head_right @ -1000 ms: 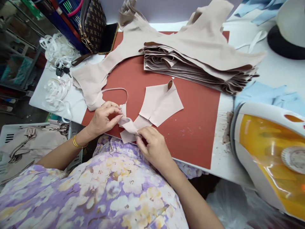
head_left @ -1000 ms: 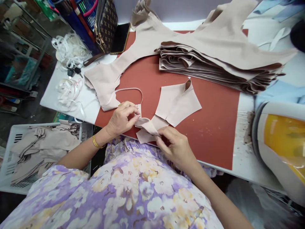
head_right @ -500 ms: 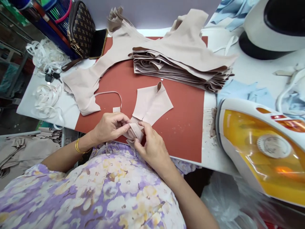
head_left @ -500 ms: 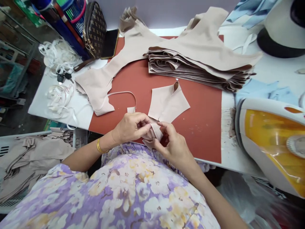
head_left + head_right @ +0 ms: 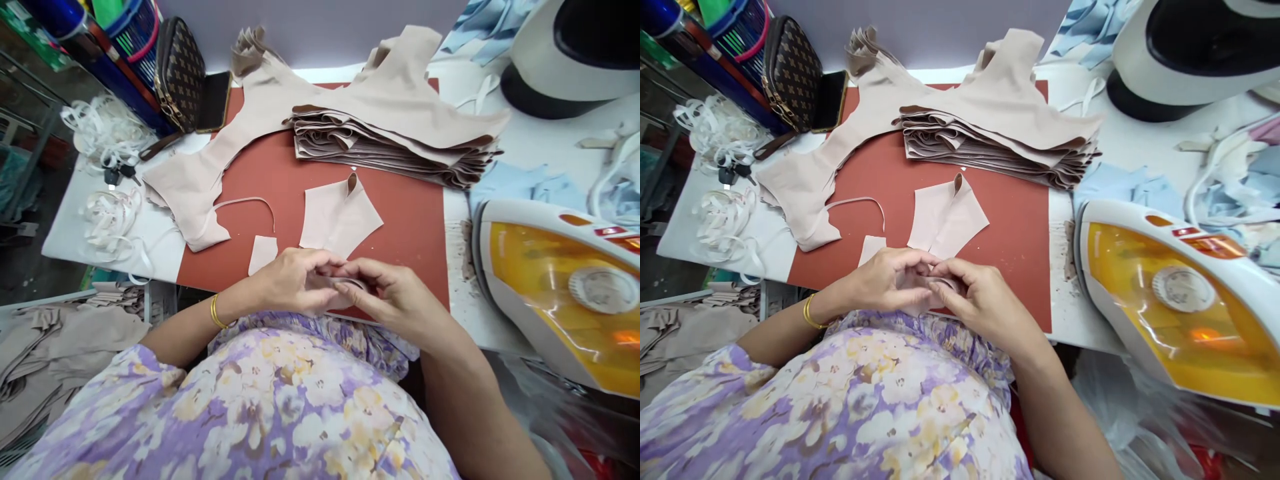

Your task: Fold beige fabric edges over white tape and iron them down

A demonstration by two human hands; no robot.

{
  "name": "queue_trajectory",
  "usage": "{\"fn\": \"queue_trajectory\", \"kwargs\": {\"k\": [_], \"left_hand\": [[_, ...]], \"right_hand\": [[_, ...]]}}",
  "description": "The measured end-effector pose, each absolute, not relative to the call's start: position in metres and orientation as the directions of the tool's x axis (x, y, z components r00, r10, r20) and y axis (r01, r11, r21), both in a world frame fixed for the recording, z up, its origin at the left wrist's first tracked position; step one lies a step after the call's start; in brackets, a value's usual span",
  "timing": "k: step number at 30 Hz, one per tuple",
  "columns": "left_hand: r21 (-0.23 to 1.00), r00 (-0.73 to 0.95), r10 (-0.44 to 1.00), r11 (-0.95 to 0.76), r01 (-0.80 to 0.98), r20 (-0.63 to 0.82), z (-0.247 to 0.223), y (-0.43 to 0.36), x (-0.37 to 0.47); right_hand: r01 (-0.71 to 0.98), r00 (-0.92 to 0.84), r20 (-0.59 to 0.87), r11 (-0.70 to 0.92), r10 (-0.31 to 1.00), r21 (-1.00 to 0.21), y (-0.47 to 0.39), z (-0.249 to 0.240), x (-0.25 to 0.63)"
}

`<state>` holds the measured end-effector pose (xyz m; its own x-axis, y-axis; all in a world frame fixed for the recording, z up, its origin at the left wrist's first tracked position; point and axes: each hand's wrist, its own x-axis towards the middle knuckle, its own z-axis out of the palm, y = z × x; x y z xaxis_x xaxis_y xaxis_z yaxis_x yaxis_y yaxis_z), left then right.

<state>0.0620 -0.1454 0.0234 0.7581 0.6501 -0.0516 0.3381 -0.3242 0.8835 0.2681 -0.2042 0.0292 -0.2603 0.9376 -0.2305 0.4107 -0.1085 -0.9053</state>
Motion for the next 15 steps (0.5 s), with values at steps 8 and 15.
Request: {"fn": "queue_trajectory", "kwargs": {"k": [8, 15], "left_hand": [[0.882, 0.571, 0.678, 0.282, 0.379, -0.462, 0.006, -0.133, 0.078], [0.910, 0.498, 0.810, 0.100, 0.402, -0.309, 0.002, -0.126, 0.078]], "right_hand": [[0.233, -0.038, -0.191, -0.177, 0.981, -0.956, -0.185, 0.000, 0.269], [0.391, 0.126, 0.013, -0.037, 0.992, -0.920, -0.193, -0.016, 0.268]]}}
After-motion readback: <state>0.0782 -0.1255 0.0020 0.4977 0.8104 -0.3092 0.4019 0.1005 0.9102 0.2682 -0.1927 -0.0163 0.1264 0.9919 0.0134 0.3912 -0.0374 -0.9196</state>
